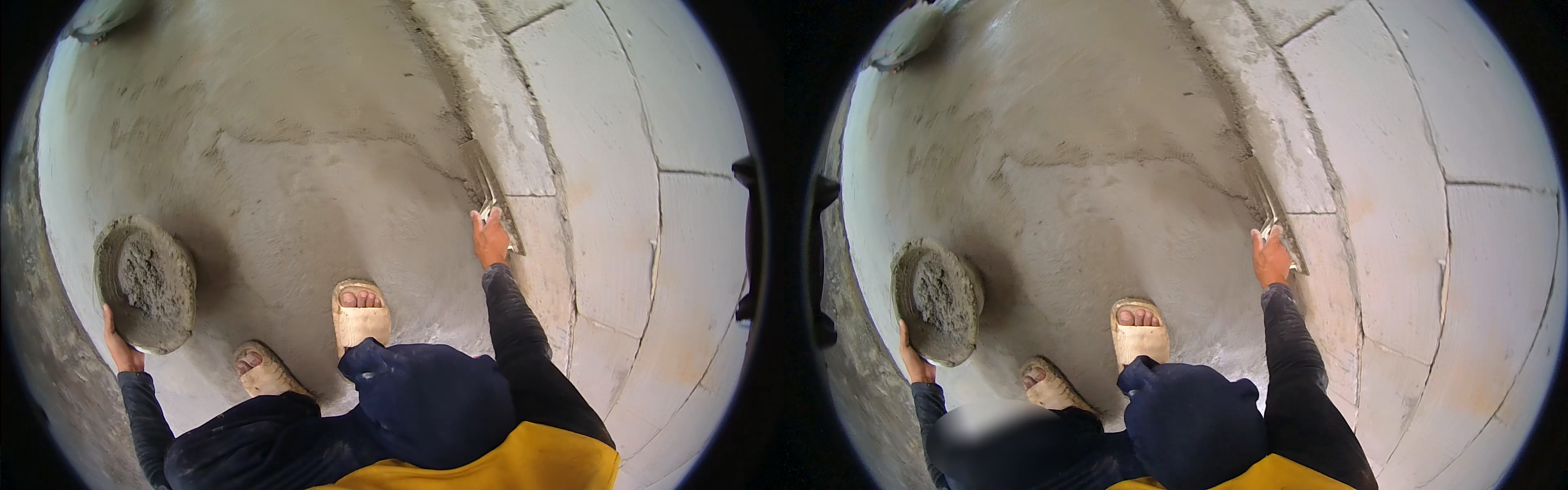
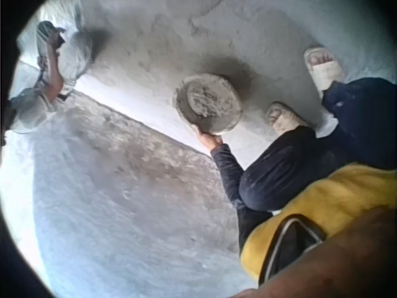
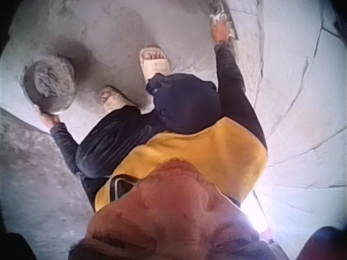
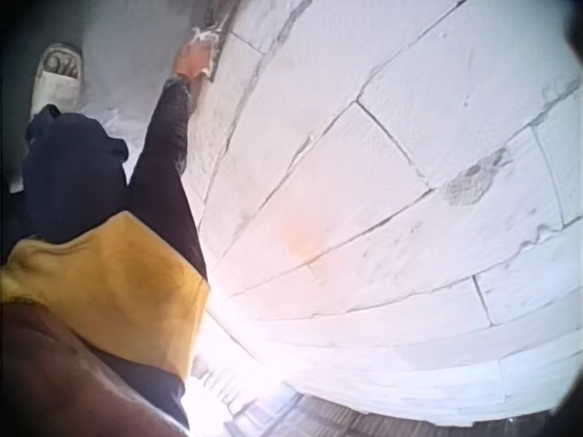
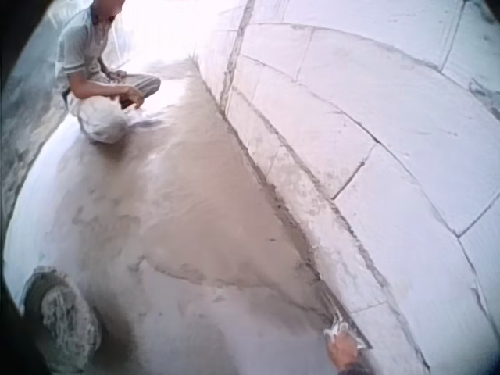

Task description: The person scoops wet cement from a bucket with a trowel and spreads it along the floor edge, repeatedly smoothing the surface. The person moves around the perimeter, applying and leveling the cement to create a continuous finished edge.

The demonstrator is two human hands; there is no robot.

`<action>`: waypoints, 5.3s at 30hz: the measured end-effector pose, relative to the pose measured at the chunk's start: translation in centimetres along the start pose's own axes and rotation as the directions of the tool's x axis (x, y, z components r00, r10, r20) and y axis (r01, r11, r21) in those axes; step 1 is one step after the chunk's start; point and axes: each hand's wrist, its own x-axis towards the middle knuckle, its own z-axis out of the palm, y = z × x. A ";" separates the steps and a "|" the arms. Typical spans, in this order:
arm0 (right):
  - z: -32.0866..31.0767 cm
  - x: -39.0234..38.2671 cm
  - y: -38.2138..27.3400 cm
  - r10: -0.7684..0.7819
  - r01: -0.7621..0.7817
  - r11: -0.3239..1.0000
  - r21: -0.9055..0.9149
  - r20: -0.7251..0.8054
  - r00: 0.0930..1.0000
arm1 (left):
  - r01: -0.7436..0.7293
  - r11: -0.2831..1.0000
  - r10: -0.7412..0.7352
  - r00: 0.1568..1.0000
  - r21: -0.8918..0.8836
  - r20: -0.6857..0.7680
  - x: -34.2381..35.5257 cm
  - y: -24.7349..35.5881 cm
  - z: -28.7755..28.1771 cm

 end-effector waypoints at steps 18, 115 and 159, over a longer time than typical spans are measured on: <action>-11.7 4.9 -8.3 0.113 -0.087 0.913 0.400 -0.041 0.993 | 0.021 0.999 -0.023 0.998 -0.046 -0.053 0.1 0.0 -0.3; -0.9 20.6 -18.5 -0.192 -0.090 0.837 0.540 0.443 0.876 | 0.078 0.995 -0.079 0.997 0.054 0.007 -1.4 0.8 1.0; -5.9 -2.0 -30.0 -0.654 0.262 0.663 0.702 0.370 0.660 | -0.012 0.978 0.027 0.997 -0.210 0.067 -2.3 0.2 2.8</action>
